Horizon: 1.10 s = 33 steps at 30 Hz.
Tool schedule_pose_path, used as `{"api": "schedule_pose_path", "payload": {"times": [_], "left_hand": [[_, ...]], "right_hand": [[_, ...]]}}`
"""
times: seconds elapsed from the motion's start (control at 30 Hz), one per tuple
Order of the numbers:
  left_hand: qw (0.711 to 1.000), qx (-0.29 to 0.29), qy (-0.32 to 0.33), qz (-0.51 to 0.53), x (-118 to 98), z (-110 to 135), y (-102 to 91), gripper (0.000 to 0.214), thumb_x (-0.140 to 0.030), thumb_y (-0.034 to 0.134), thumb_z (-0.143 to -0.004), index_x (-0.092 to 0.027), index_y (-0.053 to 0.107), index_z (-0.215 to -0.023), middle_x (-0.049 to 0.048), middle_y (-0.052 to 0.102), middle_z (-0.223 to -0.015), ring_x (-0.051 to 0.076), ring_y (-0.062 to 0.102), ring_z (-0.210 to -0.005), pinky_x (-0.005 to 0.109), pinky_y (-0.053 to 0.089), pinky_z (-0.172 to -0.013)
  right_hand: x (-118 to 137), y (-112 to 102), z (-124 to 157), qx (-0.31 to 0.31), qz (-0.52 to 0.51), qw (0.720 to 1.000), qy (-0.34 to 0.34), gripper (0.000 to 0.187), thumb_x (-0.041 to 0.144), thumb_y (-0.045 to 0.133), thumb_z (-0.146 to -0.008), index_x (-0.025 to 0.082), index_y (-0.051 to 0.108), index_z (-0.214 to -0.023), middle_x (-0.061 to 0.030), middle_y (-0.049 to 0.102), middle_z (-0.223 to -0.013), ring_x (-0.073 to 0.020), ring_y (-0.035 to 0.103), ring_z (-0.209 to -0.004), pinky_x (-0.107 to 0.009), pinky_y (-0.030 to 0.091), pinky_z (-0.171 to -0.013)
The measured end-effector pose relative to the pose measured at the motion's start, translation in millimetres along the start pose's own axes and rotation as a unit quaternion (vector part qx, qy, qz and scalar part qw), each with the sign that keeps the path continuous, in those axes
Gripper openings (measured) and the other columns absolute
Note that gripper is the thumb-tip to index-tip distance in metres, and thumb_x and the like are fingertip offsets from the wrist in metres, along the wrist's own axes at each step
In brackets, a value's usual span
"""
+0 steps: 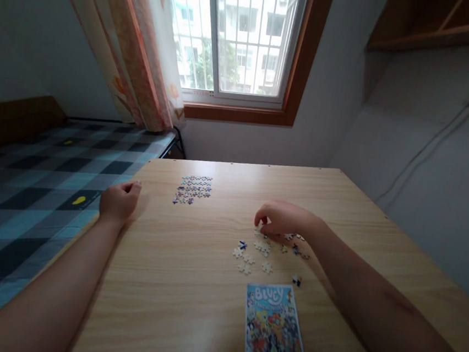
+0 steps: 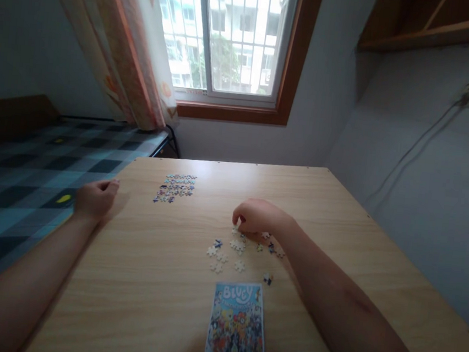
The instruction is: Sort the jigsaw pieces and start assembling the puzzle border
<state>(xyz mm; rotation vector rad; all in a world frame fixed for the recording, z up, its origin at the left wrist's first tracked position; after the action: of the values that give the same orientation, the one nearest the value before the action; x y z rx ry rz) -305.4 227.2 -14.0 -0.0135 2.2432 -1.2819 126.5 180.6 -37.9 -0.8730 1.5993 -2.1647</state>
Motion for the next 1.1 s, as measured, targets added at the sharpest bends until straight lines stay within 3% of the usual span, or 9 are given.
{"api": "schedule_pose_path", "payload": {"times": [0.1,0.2,0.47,0.87,1.1], "left_hand": [[1.0,-0.005,0.004,-0.002,-1.1,-1.1,0.5,0.048,-0.046,0.05,-0.085,-0.012,0.079,-0.102,0.0128,0.076,-0.092,0.027,0.066,-0.087,0.03,0.041,-0.066],[1.0,-0.004,0.007,-0.007,-0.9,-2.5,1.9,0.049,-0.046,0.049,-0.085,-0.01,0.079,-0.102,0.0129,0.075,-0.089,0.026,0.065,-0.084,0.029,0.04,-0.064],[1.0,-0.005,0.013,-0.015,0.8,-4.7,3.7,0.051,-0.048,0.046,-0.085,-0.011,0.078,-0.099,0.0109,0.074,-0.084,0.024,0.063,-0.077,0.029,0.039,-0.062],[1.0,-0.003,0.007,-0.008,0.3,-4.3,2.3,0.05,-0.048,0.048,-0.084,-0.011,0.078,-0.1,0.0118,0.075,-0.087,0.027,0.065,-0.084,0.03,0.042,-0.065],[1.0,-0.006,0.018,-0.003,-1.7,-2.0,0.8,0.048,-0.046,0.048,-0.087,-0.011,0.079,-0.099,0.0127,0.075,-0.089,0.026,0.066,-0.084,0.03,0.041,-0.067]], "right_hand": [[8.6,1.2,1.4,0.013,-0.018,1.0,-0.018,0.029,0.03,0.073,-0.077,0.03,0.079,-0.106,-0.0013,0.076,-0.095,-0.0156,0.064,-0.078,-0.027,0.042,-0.069],[14.1,2.6,1.3,0.022,-0.012,0.999,-0.021,0.023,0.026,0.071,-0.079,0.029,0.08,-0.1,-0.0006,0.076,-0.093,-0.015,0.063,-0.077,-0.027,0.041,-0.067],[8.3,-3.0,1.8,0.002,-0.008,1.0,-0.003,0.019,0.022,0.069,-0.077,0.024,0.076,-0.095,-0.0016,0.075,-0.09,-0.0138,0.06,-0.071,-0.026,0.035,-0.06],[14.8,-12.1,-6.4,-0.104,0.074,0.992,-0.008,0.023,0.025,0.059,-0.087,0.027,0.079,-0.097,-0.0029,0.078,-0.094,-0.0174,0.065,-0.082,-0.027,0.037,-0.067],[12.9,-2.1,-6.8,-0.072,0.048,0.996,-0.019,0.021,0.023,0.065,-0.083,0.026,0.08,-0.097,-0.0031,0.078,-0.098,-0.0176,0.066,-0.085,-0.027,0.042,-0.071]]}}
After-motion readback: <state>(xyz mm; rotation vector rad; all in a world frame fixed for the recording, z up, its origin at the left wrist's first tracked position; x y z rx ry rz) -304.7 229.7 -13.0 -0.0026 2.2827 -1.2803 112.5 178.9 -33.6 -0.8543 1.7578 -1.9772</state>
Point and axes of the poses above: each hand's wrist, its own z-axis away from the middle knuckle, its own y-axis out of the palm, x = y × z, the point moved 10 cm from there along -z, towards the middle knuckle
